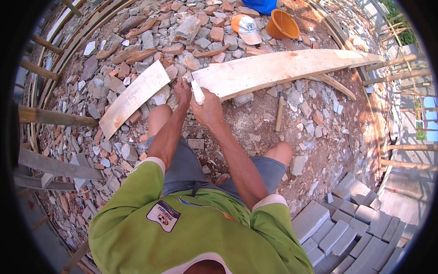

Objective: The person sits on the ground and uses a hand saw to cut a wooden plank. They hold the plank steady with one hand and saw with the other, completing the cut and separating the pieces.

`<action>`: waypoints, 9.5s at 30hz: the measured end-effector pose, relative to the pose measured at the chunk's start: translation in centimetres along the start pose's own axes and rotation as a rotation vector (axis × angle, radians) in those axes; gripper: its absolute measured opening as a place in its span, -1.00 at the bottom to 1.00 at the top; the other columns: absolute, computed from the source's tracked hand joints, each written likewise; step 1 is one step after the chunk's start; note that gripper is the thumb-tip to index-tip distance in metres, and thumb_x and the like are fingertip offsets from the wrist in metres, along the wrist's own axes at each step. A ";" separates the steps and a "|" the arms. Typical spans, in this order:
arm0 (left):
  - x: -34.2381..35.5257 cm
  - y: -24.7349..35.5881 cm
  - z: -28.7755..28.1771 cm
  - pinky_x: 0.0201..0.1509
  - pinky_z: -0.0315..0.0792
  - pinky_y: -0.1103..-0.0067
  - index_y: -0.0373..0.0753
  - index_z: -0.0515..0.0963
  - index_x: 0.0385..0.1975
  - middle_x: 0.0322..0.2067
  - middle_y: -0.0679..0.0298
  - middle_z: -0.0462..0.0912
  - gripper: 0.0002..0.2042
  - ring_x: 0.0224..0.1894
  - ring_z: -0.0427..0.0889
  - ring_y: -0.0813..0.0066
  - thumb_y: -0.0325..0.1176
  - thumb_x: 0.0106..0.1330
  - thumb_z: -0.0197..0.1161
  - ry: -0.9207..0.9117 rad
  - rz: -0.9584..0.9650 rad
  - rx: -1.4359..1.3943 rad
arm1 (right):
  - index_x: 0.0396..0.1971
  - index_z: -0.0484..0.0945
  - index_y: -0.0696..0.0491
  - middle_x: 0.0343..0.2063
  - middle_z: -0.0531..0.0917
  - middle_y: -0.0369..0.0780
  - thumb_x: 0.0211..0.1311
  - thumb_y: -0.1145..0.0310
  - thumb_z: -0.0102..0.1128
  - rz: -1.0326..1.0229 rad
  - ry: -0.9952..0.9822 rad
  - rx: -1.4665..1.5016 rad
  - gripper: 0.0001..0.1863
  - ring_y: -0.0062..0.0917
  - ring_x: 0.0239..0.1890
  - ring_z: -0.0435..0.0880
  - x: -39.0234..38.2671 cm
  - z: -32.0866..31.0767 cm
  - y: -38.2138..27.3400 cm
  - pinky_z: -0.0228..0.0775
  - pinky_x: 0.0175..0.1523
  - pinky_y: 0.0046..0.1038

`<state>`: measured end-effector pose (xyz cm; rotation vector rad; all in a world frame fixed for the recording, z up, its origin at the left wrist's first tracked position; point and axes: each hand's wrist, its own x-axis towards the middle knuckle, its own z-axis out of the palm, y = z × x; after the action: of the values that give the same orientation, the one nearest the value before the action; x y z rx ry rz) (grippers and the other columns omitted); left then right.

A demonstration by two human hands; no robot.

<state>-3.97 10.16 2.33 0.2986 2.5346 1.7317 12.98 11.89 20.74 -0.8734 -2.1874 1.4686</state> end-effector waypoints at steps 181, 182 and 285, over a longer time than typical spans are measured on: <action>0.5 -0.8 0.2 -0.32 0.39 0.35 -0.43 0.60 -0.15 -0.59 -0.06 0.55 -0.64 -0.53 0.50 0.25 -0.20 0.38 0.07 0.023 0.024 0.054 | -0.17 0.59 0.30 -0.57 0.61 -0.19 0.14 0.44 0.19 -0.069 -0.007 -0.045 -0.71 -0.62 -0.54 0.46 3.5 0.9 0.3 0.37 -0.40 -0.46; 0.0 -1.3 -0.1 -0.32 0.40 0.36 -0.43 0.60 -0.16 -0.59 -0.07 0.56 -0.64 -0.54 0.51 0.25 -0.20 0.38 0.07 0.015 0.011 0.081 | -0.14 0.59 0.29 -0.56 0.62 -0.19 0.14 0.45 0.19 -0.059 -0.014 -0.018 -0.69 -0.62 -0.53 0.47 1.9 0.5 0.7 0.38 -0.39 -0.47; -1.0 1.0 0.2 -0.17 0.44 0.34 -0.34 0.58 0.05 -0.36 -0.13 0.67 -0.59 -0.37 0.60 0.13 -0.17 0.40 0.06 -0.090 -0.099 0.029 | 0.00 0.55 0.27 -0.44 0.67 -0.19 0.16 0.52 0.13 0.120 -0.055 0.015 -0.63 -0.62 -0.47 0.55 -4.0 -2.2 0.4 0.41 -0.37 -0.50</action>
<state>-2.84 10.52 3.13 0.2418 2.4686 1.6107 17.42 10.81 21.36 -0.9852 -2.1940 1.5804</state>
